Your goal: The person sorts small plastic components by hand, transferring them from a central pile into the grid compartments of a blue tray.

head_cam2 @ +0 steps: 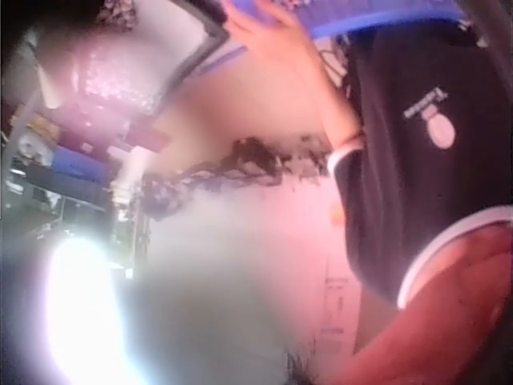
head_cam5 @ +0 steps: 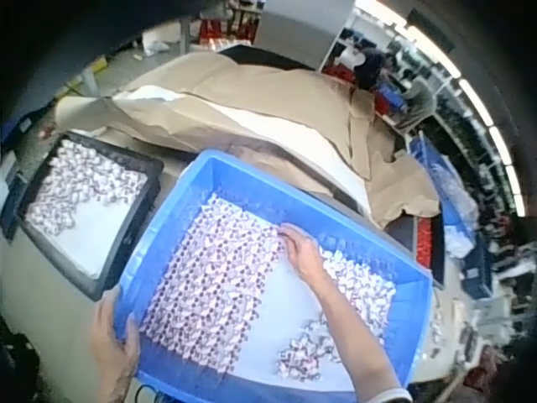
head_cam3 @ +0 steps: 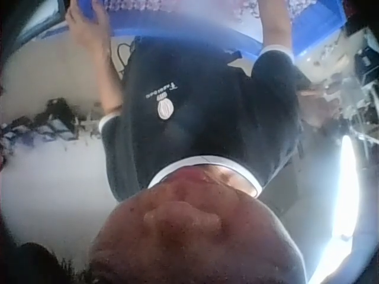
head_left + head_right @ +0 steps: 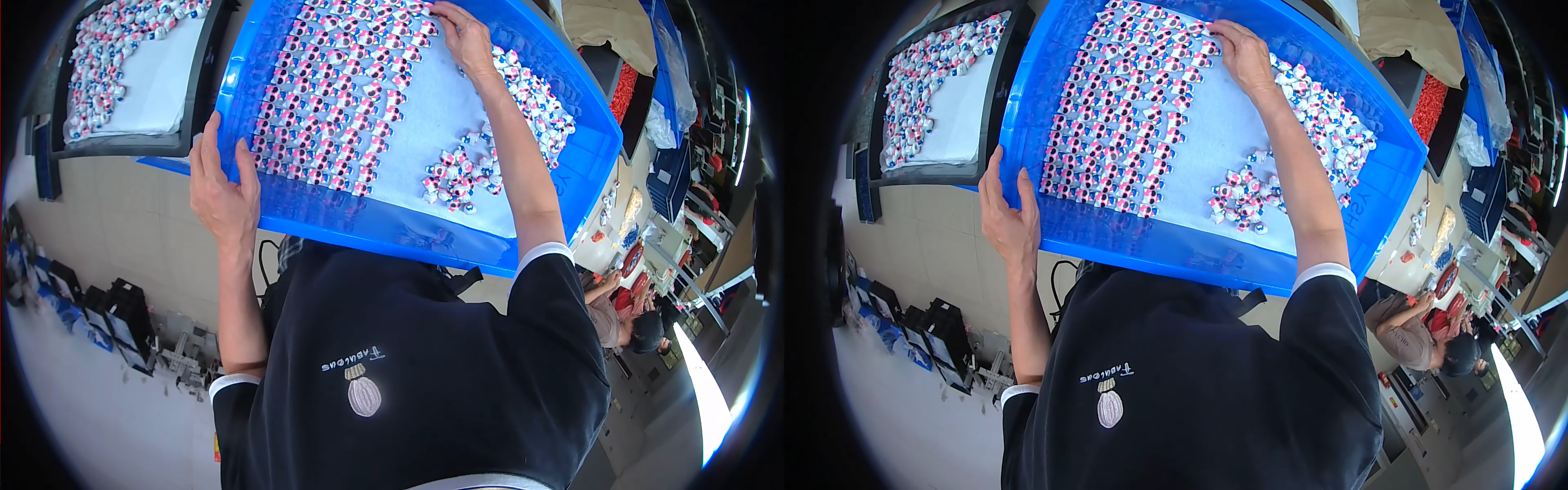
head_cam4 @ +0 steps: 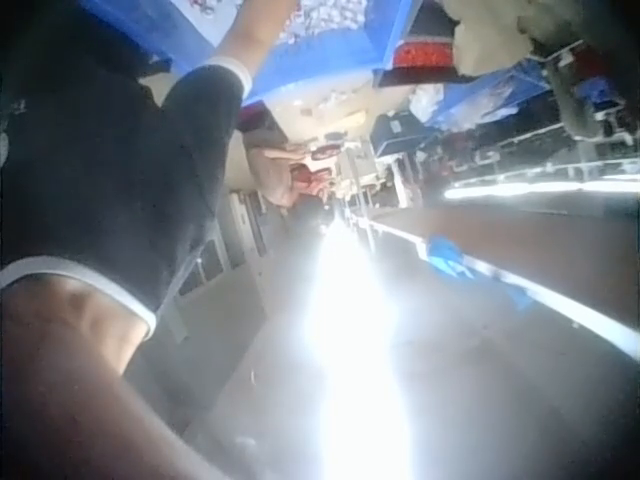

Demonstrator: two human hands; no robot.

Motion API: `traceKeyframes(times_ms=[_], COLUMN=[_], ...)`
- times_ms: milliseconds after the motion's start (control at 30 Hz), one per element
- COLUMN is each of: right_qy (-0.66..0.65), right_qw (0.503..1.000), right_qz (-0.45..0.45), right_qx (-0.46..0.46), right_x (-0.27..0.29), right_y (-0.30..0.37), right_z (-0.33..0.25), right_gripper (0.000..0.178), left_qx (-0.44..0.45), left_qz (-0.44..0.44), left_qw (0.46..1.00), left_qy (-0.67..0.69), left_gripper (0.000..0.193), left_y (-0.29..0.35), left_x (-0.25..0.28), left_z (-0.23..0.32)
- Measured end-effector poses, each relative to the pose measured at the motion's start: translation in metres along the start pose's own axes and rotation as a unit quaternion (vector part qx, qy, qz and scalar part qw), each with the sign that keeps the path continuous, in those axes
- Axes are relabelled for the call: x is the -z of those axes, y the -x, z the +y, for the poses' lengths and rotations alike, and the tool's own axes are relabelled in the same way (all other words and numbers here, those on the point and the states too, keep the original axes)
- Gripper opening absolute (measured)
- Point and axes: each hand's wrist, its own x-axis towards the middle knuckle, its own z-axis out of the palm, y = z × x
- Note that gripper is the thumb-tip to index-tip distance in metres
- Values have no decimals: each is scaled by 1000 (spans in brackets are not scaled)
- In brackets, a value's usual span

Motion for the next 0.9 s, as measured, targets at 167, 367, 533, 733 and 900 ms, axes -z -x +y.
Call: traceKeyframes(times_ms=[167, 367, 533, 733, 900], right_qy=[35, -40, -206, -241, -118], right_qw=[993, 933, 872, 870, 893], right_qz=[-30, -103, -107, -95, -176], right_qx=[-107, -342, -430, -421, -396], right_x=[14, 19, 8, 10, 30], right_y=[5, 22, 23, 33, 57], right_z=[-11, -19, -17, -20, -37], right_gripper=[19, 25, 34, 36, 25], left_qx=[4, 30, 19, -8, -3], left_qz=[1, -19, -15, 4, 5], left_qw=[1000, 999, 1000, 1000, 1000], left_qy=[1, -5, 4, 1, 7], left_gripper=[42, 38, 37, 40, 40], left_y=[1, 0, -1, -1, 0], left_x=[0, 3, 2, 1, 1], left_z=[-1, 4, 3, 1, 2])
